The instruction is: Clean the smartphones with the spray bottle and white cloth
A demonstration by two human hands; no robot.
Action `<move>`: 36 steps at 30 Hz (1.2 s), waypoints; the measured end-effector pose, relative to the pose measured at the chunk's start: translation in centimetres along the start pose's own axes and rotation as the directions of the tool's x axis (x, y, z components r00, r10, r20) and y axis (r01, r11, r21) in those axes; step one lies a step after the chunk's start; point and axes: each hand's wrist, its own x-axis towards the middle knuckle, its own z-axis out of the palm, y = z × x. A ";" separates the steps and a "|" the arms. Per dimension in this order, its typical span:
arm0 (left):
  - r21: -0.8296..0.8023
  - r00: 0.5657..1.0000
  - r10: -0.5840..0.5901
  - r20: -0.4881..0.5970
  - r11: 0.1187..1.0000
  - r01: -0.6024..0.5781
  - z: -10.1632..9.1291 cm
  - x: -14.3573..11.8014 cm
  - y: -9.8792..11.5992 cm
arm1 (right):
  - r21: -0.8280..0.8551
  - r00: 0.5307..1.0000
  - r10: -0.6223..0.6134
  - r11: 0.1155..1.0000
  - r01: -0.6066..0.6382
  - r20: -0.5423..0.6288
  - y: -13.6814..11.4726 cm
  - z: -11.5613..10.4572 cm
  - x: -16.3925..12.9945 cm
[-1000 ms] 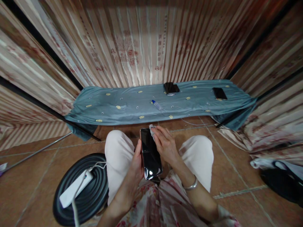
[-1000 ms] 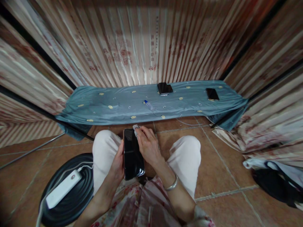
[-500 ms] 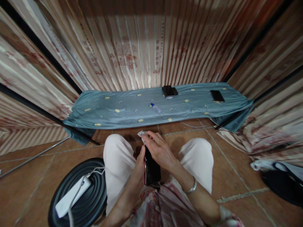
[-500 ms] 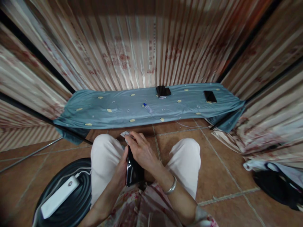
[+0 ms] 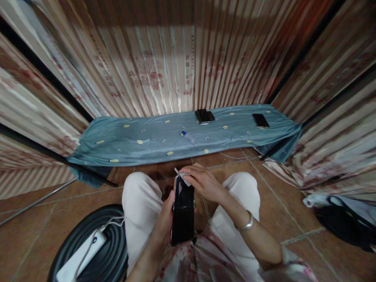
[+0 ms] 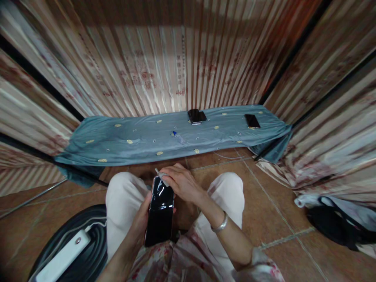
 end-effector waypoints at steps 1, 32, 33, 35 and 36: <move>-0.012 1.000 -0.025 -0.010 1.000 0.025 0.0 -0.1 0.1 | 0.020 0.999 0.032 0.999 -0.032 -0.011 0.1 0.0 -0.2; -0.103 0.990 -0.058 -0.128 0.994 0.045 2.5 1.1 3.5 | 0.731 0.750 0.655 0.559 -0.392 -0.098 -0.5 5.5 -4.1; -0.089 0.990 -0.052 -0.130 0.995 0.041 2.5 1.3 3.5 | 0.731 0.748 0.657 0.556 -0.395 -0.096 -0.4 5.5 -4.2; -0.068 0.991 -0.036 -0.125 0.997 0.028 2.5 1.7 3.5 | 0.731 0.745 0.661 0.551 -0.404 -0.087 -0.4 5.4 -4.4; -0.066 0.994 -0.020 -0.108 0.998 0.013 2.5 1.9 3.6 | 0.731 0.745 0.663 0.547 -0.408 -0.079 -0.4 5.5 -4.5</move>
